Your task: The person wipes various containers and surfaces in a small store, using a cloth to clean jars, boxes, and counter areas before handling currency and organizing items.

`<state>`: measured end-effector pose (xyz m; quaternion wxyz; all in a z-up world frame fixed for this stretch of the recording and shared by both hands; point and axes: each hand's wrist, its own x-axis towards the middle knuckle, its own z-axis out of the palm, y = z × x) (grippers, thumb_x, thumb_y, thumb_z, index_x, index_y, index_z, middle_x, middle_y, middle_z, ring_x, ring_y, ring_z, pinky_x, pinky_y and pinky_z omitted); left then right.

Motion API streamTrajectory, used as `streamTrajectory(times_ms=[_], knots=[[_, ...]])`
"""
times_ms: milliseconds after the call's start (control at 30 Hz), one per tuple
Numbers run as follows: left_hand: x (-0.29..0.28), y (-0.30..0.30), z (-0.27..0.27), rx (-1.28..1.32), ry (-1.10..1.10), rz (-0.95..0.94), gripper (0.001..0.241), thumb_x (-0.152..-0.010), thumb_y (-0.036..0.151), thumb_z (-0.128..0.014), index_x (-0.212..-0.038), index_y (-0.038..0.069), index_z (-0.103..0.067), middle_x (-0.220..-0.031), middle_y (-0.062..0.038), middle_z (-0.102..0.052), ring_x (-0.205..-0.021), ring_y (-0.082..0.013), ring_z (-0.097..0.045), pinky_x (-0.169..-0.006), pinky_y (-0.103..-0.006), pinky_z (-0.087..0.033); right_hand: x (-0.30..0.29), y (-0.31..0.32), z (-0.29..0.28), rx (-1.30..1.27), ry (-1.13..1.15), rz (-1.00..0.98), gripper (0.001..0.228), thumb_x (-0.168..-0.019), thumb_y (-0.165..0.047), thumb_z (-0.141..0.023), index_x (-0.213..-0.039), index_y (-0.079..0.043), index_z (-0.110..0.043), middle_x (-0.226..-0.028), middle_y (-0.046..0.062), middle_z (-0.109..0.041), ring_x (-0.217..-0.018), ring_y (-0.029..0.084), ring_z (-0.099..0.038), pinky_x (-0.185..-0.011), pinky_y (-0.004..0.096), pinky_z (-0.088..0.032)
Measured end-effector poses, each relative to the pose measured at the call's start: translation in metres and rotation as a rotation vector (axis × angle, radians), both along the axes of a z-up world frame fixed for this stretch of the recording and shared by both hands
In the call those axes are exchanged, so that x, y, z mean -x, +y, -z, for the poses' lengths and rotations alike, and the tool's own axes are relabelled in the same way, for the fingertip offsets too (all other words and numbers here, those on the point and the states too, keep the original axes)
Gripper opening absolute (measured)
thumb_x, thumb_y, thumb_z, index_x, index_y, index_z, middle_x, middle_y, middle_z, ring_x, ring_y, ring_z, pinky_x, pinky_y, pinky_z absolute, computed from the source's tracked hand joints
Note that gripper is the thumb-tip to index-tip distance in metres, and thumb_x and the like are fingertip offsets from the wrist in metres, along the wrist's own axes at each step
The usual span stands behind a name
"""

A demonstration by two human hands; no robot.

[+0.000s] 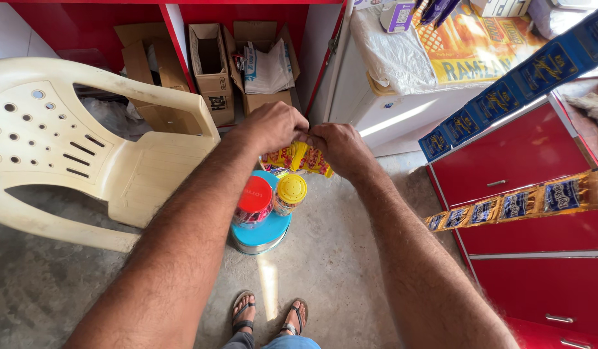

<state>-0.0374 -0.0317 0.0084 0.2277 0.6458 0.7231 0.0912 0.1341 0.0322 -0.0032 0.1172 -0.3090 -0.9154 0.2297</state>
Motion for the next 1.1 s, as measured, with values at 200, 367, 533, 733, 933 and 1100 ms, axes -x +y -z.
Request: streamTrajectory(times_ms=[200,367,533,733,933,1100], knots=[[0.008,-0.003,0.004,-0.232,-0.245,-0.127,0.015,-0.091,0.029,-0.074,-0.102,0.021,-0.080,-0.106,-0.002,-0.078,-0.095,-0.0168,-0.074,-0.086,-0.0371,-0.062,0.001,-0.002,-0.017,-0.056,0.225,-0.036,0.019,-0.097,-0.020,-0.068,-0.099,-0.003,-0.075,-0.087,0.013,-0.076,-0.076,0.025,-0.075,-0.072,0.042,-0.059],[0.015,-0.003,-0.005,-0.340,-0.326,-0.174,0.012,-0.092,0.026,-0.074,-0.100,0.018,-0.080,-0.098,-0.001,-0.081,-0.089,-0.0142,-0.076,-0.084,-0.0361,-0.061,0.005,-0.006,-0.023,0.042,0.360,0.085,0.015,-0.097,-0.015,-0.068,-0.102,-0.002,-0.074,-0.085,0.013,-0.075,-0.076,0.024,-0.076,-0.073,0.039,-0.059],[0.016,-0.004,-0.020,-0.158,-0.110,-0.080,0.019,-0.099,0.033,-0.068,-0.109,0.019,-0.076,-0.100,-0.005,-0.077,-0.088,-0.0198,-0.075,-0.087,-0.0403,-0.060,0.009,0.003,-0.030,0.069,0.053,-0.027,0.028,-0.081,-0.017,-0.080,-0.102,-0.001,-0.072,-0.084,0.016,-0.075,-0.079,0.027,-0.076,-0.073,0.043,-0.058],[0.001,0.003,-0.021,-0.016,0.202,0.115,0.052,-0.076,0.047,-0.088,-0.113,0.014,-0.072,-0.103,-0.006,-0.075,-0.100,-0.0220,-0.071,-0.104,-0.0458,-0.051,0.011,-0.002,-0.016,-0.145,0.017,-0.054,0.028,-0.080,-0.021,-0.081,-0.103,-0.006,-0.076,-0.095,0.013,-0.075,-0.086,0.030,-0.075,-0.080,0.045,-0.059],[-0.013,0.008,-0.002,-0.010,0.437,0.113,0.045,-0.083,0.050,-0.081,-0.105,0.011,-0.077,-0.097,-0.008,-0.075,-0.102,-0.0228,-0.072,-0.106,-0.0483,-0.051,0.008,-0.004,-0.013,-0.279,-0.147,-0.050,0.016,-0.085,-0.019,-0.078,-0.097,-0.008,-0.078,-0.095,0.011,-0.069,-0.091,0.032,-0.070,-0.082,0.047,-0.056],[-0.019,0.014,0.007,-0.007,0.501,0.184,0.037,-0.084,0.046,-0.078,-0.104,0.015,-0.077,-0.095,-0.006,-0.076,-0.099,-0.0210,-0.073,-0.104,-0.0496,-0.050,0.001,-0.007,-0.014,-0.276,-0.193,-0.022,0.015,-0.085,-0.019,-0.076,-0.095,-0.008,-0.078,-0.094,0.010,-0.069,-0.090,0.031,-0.070,-0.080,0.048,-0.056]])
